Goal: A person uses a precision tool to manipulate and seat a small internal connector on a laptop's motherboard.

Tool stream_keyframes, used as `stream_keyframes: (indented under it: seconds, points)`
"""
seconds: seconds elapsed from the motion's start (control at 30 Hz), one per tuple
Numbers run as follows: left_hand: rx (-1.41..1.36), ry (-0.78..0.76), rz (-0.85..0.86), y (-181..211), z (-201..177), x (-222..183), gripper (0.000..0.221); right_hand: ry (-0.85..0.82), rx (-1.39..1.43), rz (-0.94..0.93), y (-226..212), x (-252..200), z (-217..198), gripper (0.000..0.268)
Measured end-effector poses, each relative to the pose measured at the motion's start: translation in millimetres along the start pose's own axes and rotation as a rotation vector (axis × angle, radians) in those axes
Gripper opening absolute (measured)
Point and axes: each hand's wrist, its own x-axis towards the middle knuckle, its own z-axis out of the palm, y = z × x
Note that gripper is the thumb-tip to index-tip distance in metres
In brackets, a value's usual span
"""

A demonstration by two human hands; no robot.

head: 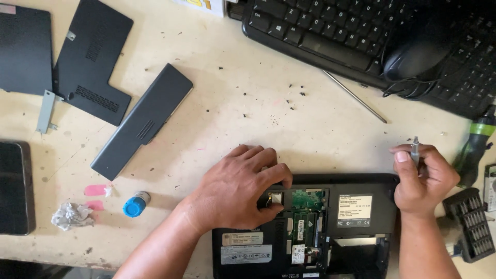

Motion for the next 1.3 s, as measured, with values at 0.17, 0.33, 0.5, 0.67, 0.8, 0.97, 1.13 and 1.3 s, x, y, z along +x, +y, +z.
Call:
stream_keyframes:
  seconds: [0.17,0.33,0.5,0.67,0.8,0.97,1.13,1.3]
  points:
    - [0.006,-0.006,0.000,1,0,1,0.037,0.003,0.020,0.009,-3,1,1,0.023]
    - [0.012,-0.005,0.005,2,-2,0,0.035,-0.007,0.015,-0.016,-5,2,2,0.022]
    - [-0.003,-0.006,-0.003,3,-3,0,0.035,0.003,0.049,0.000,-7,2,3,0.022]
    - [0.001,-0.001,-0.007,3,-2,0,0.036,0.004,-0.001,-0.019,-12,3,2,0.023]
    - [0.002,-0.001,-0.013,3,-2,-1,0.036,-0.011,-0.016,-0.050,-10,4,2,0.023]
    - [0.008,0.008,-0.006,3,-2,-2,0.036,-0.002,-0.034,-0.014,-10,1,1,0.022]
    - [0.012,0.004,0.002,0,-1,-5,0.037,0.000,-0.018,0.016,-13,1,3,0.025]
    - [0.016,-0.023,0.010,0,-1,-6,0.039,0.002,-0.016,0.007,-6,0,2,0.025]
